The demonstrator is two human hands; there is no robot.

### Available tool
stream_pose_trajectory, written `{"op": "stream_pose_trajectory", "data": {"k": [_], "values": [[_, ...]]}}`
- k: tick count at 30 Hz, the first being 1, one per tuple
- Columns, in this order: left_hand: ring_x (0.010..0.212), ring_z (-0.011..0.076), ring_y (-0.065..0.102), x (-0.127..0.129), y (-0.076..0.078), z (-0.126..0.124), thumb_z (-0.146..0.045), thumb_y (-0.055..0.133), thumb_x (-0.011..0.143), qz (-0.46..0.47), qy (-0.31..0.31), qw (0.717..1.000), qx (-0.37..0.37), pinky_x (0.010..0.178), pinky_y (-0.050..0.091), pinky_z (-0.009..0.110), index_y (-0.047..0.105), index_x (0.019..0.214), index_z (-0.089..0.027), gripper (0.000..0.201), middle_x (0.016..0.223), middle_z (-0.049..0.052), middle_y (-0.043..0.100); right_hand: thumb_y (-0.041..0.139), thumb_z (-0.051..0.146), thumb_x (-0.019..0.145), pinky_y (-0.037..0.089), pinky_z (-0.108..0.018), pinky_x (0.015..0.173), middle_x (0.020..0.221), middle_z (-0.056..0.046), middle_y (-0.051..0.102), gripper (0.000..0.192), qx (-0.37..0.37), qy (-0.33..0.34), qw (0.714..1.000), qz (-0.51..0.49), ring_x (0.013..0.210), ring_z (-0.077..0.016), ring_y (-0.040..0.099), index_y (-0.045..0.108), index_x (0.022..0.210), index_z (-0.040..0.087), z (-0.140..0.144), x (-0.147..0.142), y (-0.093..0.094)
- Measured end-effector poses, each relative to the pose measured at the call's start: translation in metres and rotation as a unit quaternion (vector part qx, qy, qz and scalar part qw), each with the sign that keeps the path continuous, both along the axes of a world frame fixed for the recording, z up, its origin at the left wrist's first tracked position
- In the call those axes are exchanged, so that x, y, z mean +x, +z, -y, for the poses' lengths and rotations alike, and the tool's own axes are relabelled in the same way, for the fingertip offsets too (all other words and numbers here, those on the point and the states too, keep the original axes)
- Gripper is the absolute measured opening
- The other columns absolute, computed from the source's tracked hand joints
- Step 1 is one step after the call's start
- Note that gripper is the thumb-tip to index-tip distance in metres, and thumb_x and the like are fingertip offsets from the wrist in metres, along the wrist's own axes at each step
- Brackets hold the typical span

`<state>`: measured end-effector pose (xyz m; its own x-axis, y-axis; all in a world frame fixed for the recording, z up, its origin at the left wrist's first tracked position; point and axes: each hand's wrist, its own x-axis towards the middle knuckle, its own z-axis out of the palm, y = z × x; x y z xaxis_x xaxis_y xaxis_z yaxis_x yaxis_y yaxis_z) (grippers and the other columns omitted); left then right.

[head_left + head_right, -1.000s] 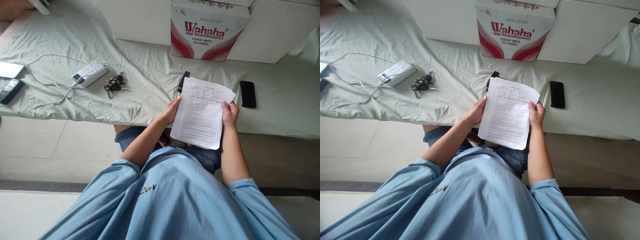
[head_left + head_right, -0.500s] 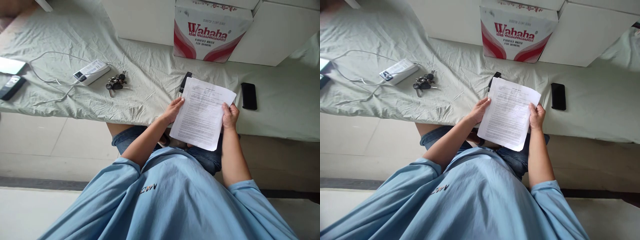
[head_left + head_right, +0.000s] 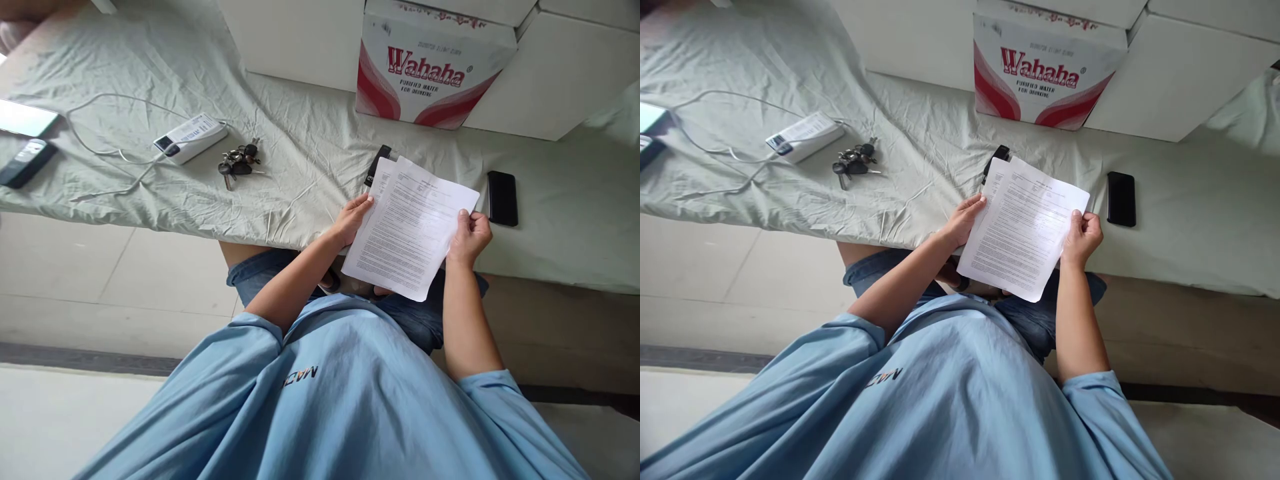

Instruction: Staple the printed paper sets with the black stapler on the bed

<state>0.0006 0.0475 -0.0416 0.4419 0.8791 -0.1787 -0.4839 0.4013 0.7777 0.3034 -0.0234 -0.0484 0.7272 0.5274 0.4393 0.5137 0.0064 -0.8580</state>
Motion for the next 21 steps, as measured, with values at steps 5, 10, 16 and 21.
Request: {"op": "stream_pose_trajectory", "data": {"k": [5, 10, 16, 21], "values": [[0.130, 0.0408, 0.088, 0.001, -0.001, -0.001, -0.068, 0.103, 0.088, -0.004, 0.005, 1.000, -0.003, 0.118, 0.070, 0.057, 0.089, 0.111, -0.023, 0.053, 0.107, 0.011, 0.094, 0.077, 0.087, 0.090, 0.048, -0.036, 0.071, 0.073, 0.004, 0.051, 0.062, -0.006, 0.033, 0.999, -0.002, 0.070, -0.0175, 0.047, 0.066, 0.087, 0.027, -0.002, -0.009, 0.009], [0.130, 0.0408, 0.088, 0.001, 0.000, -0.001, -0.069, 0.104, 0.086, 0.006, 0.000, 1.000, 0.002, 0.117, 0.071, 0.056, 0.089, 0.110, -0.022, 0.055, 0.106, 0.011, 0.093, 0.076, 0.090, 0.090, 0.044, -0.035, 0.069, 0.072, 0.005, 0.050, 0.064, 0.002, 0.042, 0.999, -0.011, 0.068, -0.0163, 0.044, 0.065, 0.086, 0.026, -0.005, -0.013, 0.012], [0.132, 0.0414, 0.087, 0.001, 0.004, 0.000, -0.070, 0.105, 0.084, 0.008, -0.004, 1.000, 0.001, 0.119, 0.069, 0.056, 0.089, 0.110, -0.021, 0.057, 0.109, 0.013, 0.093, 0.073, 0.093, 0.091, 0.044, -0.035, 0.068, 0.072, 0.005, 0.049, 0.067, -0.006, 0.043, 0.999, -0.003, 0.067, -0.0160, 0.043, 0.063, 0.086, 0.027, -0.009, -0.017, 0.015], [0.126, 0.0404, 0.088, -0.001, 0.006, 0.001, -0.070, 0.105, 0.084, 0.002, -0.006, 1.000, -0.001, 0.119, 0.068, 0.058, 0.089, 0.109, -0.021, 0.057, 0.108, 0.013, 0.093, 0.075, 0.093, 0.090, 0.045, -0.035, 0.067, 0.073, 0.004, 0.050, 0.068, 0.001, 0.052, 0.999, -0.011, 0.069, -0.0161, 0.044, 0.063, 0.086, 0.027, -0.009, -0.020, 0.019]]}}
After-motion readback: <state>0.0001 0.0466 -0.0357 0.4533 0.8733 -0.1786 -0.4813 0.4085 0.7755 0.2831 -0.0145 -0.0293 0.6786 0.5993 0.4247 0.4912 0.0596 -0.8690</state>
